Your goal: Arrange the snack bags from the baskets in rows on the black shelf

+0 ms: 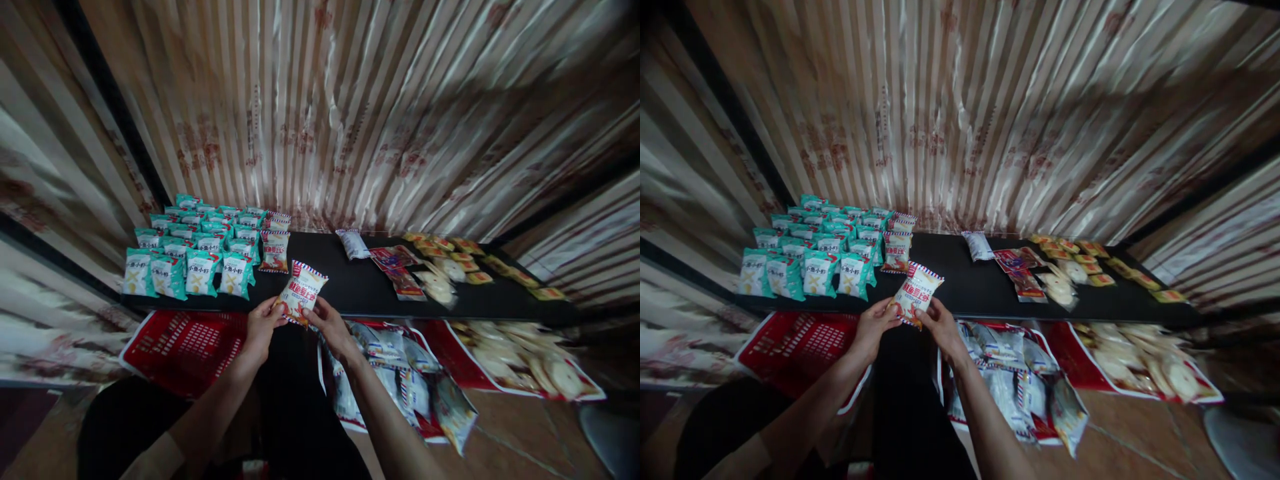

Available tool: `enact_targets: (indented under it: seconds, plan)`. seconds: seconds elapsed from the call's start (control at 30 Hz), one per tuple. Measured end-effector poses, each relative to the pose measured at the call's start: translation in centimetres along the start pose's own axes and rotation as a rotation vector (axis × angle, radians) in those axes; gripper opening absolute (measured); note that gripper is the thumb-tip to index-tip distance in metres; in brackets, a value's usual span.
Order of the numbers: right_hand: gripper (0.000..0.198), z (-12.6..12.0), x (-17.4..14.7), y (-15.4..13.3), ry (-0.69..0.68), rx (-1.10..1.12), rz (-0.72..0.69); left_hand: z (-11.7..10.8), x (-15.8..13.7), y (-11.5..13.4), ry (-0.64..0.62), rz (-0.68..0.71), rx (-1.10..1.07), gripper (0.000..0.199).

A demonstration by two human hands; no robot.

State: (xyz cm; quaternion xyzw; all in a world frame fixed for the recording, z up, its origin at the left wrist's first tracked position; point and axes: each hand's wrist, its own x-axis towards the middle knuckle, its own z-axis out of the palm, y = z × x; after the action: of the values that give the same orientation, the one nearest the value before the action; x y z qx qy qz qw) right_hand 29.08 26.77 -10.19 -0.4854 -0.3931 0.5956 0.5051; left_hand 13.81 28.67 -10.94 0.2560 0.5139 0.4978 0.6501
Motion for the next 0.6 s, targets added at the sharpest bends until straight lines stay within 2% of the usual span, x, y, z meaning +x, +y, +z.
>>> enact_targets:
  seconds: [0.17,0.33,0.43,0.6]
  plan:
    - [0.046,-0.1,2.4,0.8,0.034,-0.056,-0.007,-0.3,1.6,-1.0,0.073,0.014,0.167,0.026]
    - [0.048,0.0,5.6,1.4,0.030,-0.136,-0.061,-0.4,3.6,-1.4,0.140,0.025,0.221,0.023]
    - [0.047,0.3,7.6,1.7,0.028,-0.145,-0.080,-0.5,4.4,-1.4,0.179,0.049,0.256,0.031]
    - [0.047,1.1,10.0,2.0,0.035,-0.154,-0.077,-0.8,5.0,-1.8,0.196,0.224,0.389,0.042]
